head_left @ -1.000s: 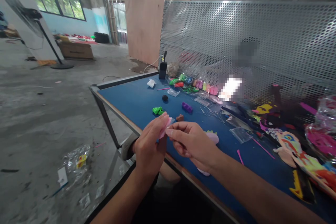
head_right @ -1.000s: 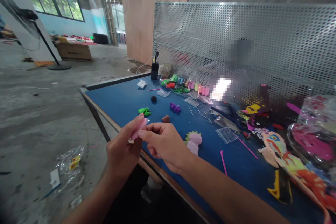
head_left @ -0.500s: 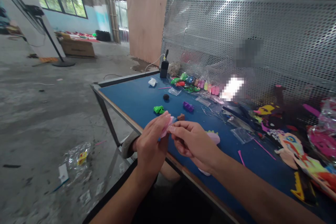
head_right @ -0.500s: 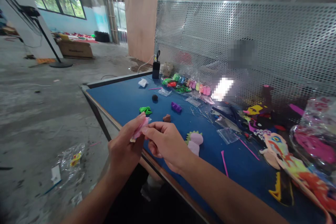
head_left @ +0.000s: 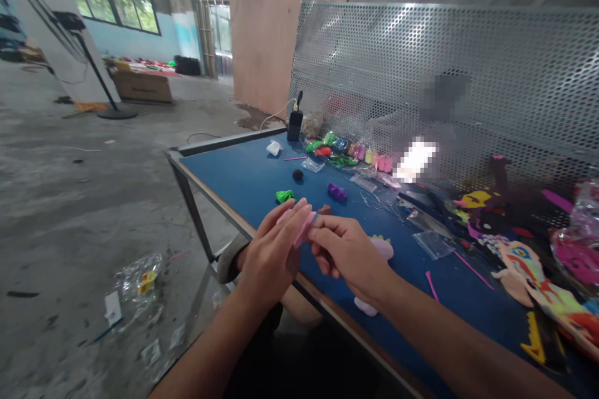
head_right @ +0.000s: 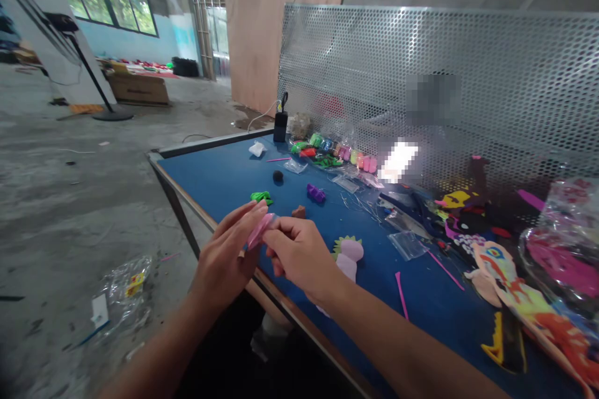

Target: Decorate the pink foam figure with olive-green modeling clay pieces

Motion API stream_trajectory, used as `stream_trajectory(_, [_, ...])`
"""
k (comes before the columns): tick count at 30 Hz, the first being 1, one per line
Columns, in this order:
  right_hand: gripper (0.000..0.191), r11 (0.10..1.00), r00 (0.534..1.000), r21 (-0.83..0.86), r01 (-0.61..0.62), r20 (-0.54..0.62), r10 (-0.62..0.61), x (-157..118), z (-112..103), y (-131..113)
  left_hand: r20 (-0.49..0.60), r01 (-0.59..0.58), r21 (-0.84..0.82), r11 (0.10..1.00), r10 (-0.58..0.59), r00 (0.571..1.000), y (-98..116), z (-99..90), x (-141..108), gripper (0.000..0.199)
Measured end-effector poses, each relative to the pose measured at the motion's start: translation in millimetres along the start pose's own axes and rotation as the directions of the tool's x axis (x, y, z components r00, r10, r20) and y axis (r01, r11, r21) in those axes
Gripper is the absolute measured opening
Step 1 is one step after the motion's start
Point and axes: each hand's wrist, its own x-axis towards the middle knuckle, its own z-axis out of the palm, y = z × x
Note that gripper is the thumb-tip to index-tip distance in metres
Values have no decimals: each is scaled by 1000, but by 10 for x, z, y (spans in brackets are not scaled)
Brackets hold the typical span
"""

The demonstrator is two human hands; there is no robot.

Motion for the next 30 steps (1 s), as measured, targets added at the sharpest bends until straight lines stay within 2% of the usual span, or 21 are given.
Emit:
stream_trajectory(3, [26, 964, 976, -196, 181, -89, -201, 17, -38, 9, 68, 122, -67, 990, -118, 991, 31, -116, 33, 43])
stream_trajectory(5, [24, 912, 949, -316, 263, -87, -304, 11, -52, 12, 59, 185, -62, 981, -182, 982, 63, -186, 59, 30])
stream_trajectory(8, [26, 800, 897, -462, 383, -22, -442, -15, -46, 22, 31, 145, -1, 989, -145, 989, 94, -227, 91, 14])
stream_trajectory(11, [27, 694, 838, -541, 475, 39, -544, -30, -28, 44, 19, 76, 86, 993, -78, 997, 94, -220, 97, 10])
stream_trajectory(15, [28, 628, 802, -585, 514, 69, -593, -27, -19, 71, 50, 62, 122, 991, -69, 996, 90, -228, 88, 11])
stream_trajectory(21, [25, 540, 764, -640, 547, 117, -634, -45, -17, 101, 80, 105, 105, 989, -113, 990, 135, -227, 105, 14])
stream_trajectory(27, [25, 507, 767, -671, 542, 148, -624, -58, 21, 147, 75, 135, 161, 978, -149, 986, 129, -170, 89, 17])
stream_trajectory(30, [25, 511, 780, -678, 529, 149, -608, -56, 24, 147, 94, 99, 193, 976, -118, 988, 96, -181, 79, 18])
